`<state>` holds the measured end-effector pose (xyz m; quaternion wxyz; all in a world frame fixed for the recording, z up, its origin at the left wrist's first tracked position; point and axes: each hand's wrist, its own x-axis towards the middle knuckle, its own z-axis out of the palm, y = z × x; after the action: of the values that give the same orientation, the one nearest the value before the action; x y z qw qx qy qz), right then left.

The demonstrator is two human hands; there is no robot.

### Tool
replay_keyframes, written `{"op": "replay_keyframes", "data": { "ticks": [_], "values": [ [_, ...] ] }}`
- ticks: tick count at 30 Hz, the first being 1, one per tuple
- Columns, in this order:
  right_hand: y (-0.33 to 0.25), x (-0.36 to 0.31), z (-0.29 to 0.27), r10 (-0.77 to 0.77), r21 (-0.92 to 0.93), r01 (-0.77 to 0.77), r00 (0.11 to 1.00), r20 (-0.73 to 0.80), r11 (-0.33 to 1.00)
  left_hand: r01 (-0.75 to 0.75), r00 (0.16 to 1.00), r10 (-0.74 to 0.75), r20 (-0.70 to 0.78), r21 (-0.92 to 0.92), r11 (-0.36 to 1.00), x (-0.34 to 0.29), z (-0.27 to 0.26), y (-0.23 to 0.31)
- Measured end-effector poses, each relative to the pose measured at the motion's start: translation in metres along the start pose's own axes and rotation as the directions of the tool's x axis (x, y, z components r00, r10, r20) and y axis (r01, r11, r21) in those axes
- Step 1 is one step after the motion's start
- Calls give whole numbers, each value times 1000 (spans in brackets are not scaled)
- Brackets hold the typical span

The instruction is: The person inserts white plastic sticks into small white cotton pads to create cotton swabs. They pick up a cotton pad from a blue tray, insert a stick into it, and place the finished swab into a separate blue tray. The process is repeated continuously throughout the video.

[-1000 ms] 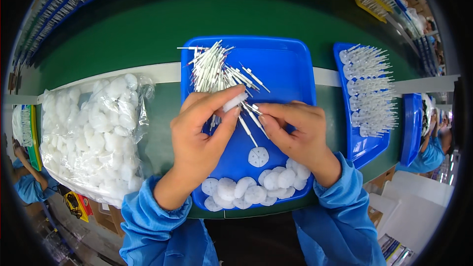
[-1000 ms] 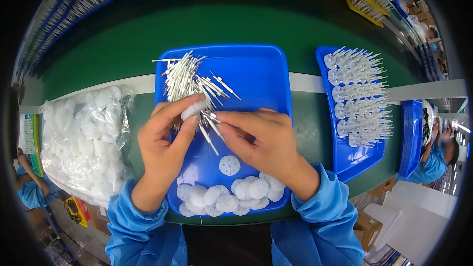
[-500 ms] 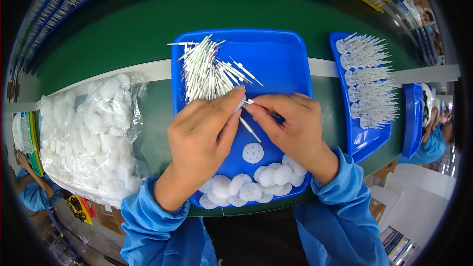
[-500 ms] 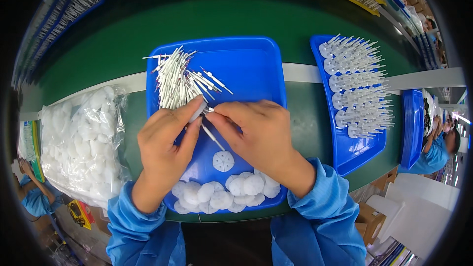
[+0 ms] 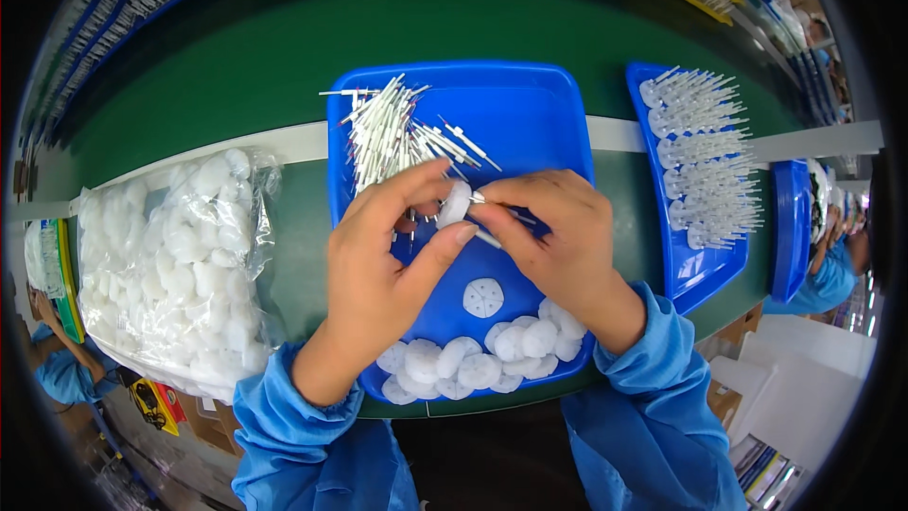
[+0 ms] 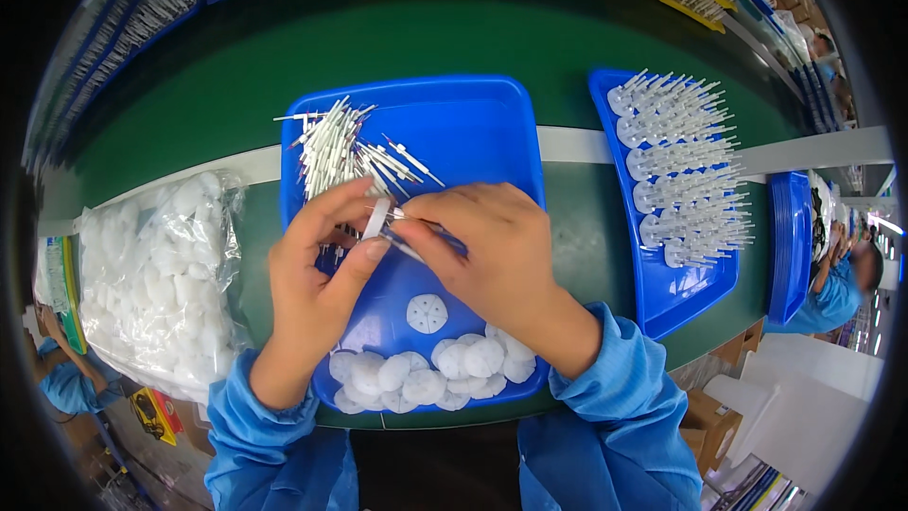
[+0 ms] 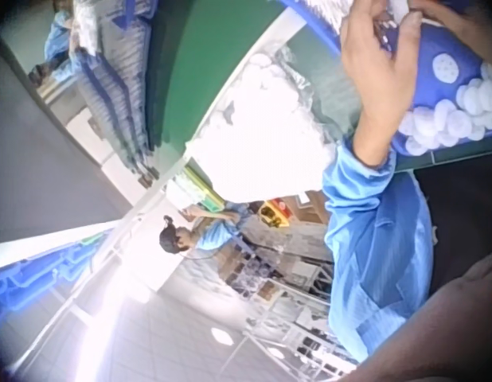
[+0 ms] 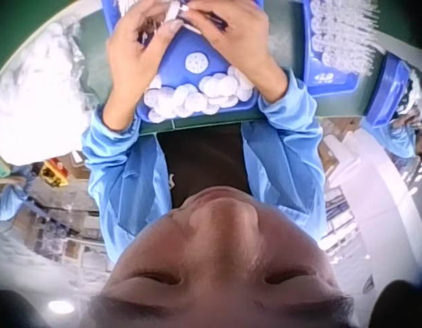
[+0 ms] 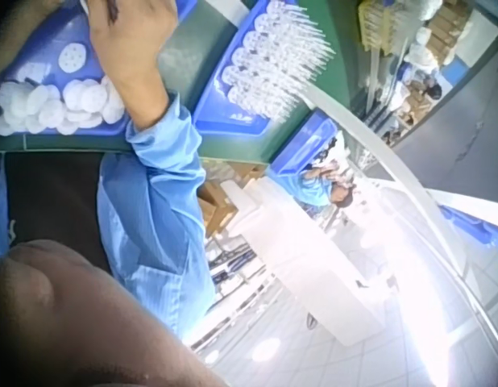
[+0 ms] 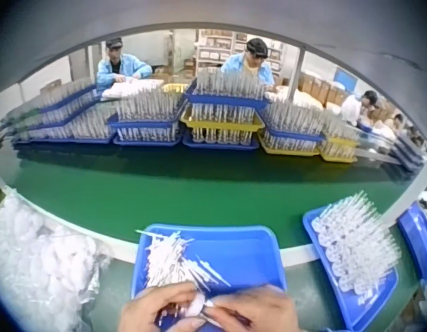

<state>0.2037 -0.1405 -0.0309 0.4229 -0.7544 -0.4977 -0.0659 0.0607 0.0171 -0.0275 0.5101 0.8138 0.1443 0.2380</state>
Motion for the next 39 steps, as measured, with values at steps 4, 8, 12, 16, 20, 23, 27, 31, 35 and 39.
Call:
{"op": "replay_keyframes", "data": {
  "ticks": [4, 8, 12, 16, 20, 23, 27, 31, 35, 39],
  "values": [
    [1, 6, -4, 105, 316, -110, 994, 33, 942, -128, 992, 129, -9, 97, 987, 4, -5, 1],
    [4, 2, -5, 167, 521, -238, 969, 180, 820, -308, 943, 327, -61, 210, 928, 6, 2, 1],
    [2, -3, -5, 214, 532, -301, 952, 220, 791, -345, 932, 362, -22, 247, 905, 3, 2, 2],
    [3, -5, -8, 244, 592, -335, 942, 231, 733, -362, 924, 381, -41, 230, 903, 6, 1, 3],
    [4, -4, -13, 311, 608, -454, 890, 332, 651, -372, 921, 389, -13, 269, 888, 5, 3, 5],
    [4, -4, -13, 325, 618, -487, 873, 364, 617, -400, 907, 421, -9, 295, 867, 2, 3, 3],
    [5, -6, -6, 249, 641, -367, 930, 270, 674, -402, 909, 417, -8, 250, 881, 2, 4, 1],
    [7, 0, -25, 337, 572, -483, 875, 348, 663, -368, 929, 371, -3, 113, 923, 3, -4, -4],
    [14, 38, -12, 217, -52, -210, 954, 206, 976, -252, 967, 242, -78, -168, 953, 4, -6, -6],
    [26, 46, 15, -71, -461, 156, 978, 195, 874, -209, 977, 198, -73, -186, 960, 5, -7, -9]
  ]
}}
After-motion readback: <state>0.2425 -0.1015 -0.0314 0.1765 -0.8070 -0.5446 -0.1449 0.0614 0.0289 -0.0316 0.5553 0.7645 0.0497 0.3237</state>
